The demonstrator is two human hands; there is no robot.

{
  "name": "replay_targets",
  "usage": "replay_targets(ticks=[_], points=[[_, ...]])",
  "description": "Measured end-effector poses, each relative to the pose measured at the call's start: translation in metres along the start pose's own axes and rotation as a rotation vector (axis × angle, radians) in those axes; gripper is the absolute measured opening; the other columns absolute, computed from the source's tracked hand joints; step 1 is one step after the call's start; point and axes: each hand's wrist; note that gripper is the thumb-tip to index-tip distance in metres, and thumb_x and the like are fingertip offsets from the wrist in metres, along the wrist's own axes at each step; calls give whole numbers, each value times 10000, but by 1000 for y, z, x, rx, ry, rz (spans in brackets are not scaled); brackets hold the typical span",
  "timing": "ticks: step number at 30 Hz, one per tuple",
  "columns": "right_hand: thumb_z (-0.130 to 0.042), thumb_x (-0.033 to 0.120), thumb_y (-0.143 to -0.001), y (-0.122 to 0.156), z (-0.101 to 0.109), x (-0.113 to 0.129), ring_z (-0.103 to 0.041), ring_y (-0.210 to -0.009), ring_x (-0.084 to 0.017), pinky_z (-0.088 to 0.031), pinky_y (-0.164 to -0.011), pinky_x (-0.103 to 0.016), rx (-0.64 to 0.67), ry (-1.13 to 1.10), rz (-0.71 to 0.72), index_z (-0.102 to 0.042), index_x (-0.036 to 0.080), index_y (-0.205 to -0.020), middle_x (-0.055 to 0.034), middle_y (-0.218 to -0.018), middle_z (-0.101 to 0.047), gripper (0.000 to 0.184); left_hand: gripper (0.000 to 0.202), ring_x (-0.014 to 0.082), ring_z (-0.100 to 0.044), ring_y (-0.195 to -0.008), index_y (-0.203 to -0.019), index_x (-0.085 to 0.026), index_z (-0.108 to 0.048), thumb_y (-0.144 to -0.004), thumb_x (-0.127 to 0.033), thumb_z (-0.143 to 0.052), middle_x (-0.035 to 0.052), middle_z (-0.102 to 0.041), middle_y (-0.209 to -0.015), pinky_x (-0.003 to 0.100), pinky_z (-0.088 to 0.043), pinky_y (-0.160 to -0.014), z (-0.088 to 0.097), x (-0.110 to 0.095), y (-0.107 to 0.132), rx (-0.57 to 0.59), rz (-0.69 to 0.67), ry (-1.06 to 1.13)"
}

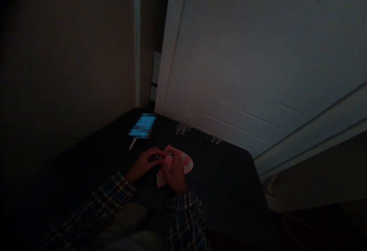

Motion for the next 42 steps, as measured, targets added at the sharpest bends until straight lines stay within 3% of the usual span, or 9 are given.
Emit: replay_targets(ticks=[5, 10, 16, 25, 32, 42], points=[[-507, 297, -850, 1, 4, 9, -456, -1158, -200, -347, -988, -351, 30, -76, 5, -411, 215, -1235, -70, -1250, -495, 406, 194, 178, -592, -805, -869, -185, -674, -719, -304, -640, 44, -628, -872, 289, -474, -724, 2, 0, -1, -44, 9, 44], [-372, 277, -916, 0, 7, 14, -491, -1105, -174, -368, -962, -340, -5, -130, -31, -479, 229, -1171, -49, -1187, -544, 280, 192, 186, -594, -835, -865, -189, -686, -728, -312, -630, 49, -646, -894, 308, -470, -763, 2, 1, -1, -50, 10, 58], [-490, 280, -859, -3, 4, 7, -525, -1017, -189, -390, -912, -328, -10, -81, 8, -547, 217, -1082, -44, -1069, -587, 239, 194, 191, -599, -834, -849, -181, -685, -711, -311, -642, 51, -657, -884, 302, -473, -750, 3, 1, -2, -50, 31, 62], [-565, 254, -811, -2, 5, 5, -527, -1007, -203, -397, -877, -327, 45, -38, 14, -555, 220, -1087, -43, -1067, -591, 278, 284, 178, -600, -777, -933, -174, -631, -680, -296, -673, 39, -659, -847, 293, -479, -705, 2, 6, -3, -73, 87, 135], [-553, 286, -829, -3, 3, 2, -533, -945, -198, -394, -839, -327, 4, 52, 40, -560, 206, -1037, -49, -1006, -597, 223, 300, 179, -584, -856, -987, -181, -615, -714, -300, -654, 51, -631, -945, 286, -471, -744, 1, 3, -1, -20, 47, 151], [-534, 292, -847, -1, 2, -3, -526, -912, -183, -402, -806, -310, 33, 153, 87, -538, 181, -1025, -53, -970, -581, 210, 174, 163, -559, -814, -861, -167, -637, -750, -300, -617, 31, -578, -864, 267, -451, -713, 0, 4, -1, -6, -34, 48]])
Point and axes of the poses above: each hand's wrist, its own y-axis away from the middle knuckle, its own z-axis out of the back of the hand, x = y × z
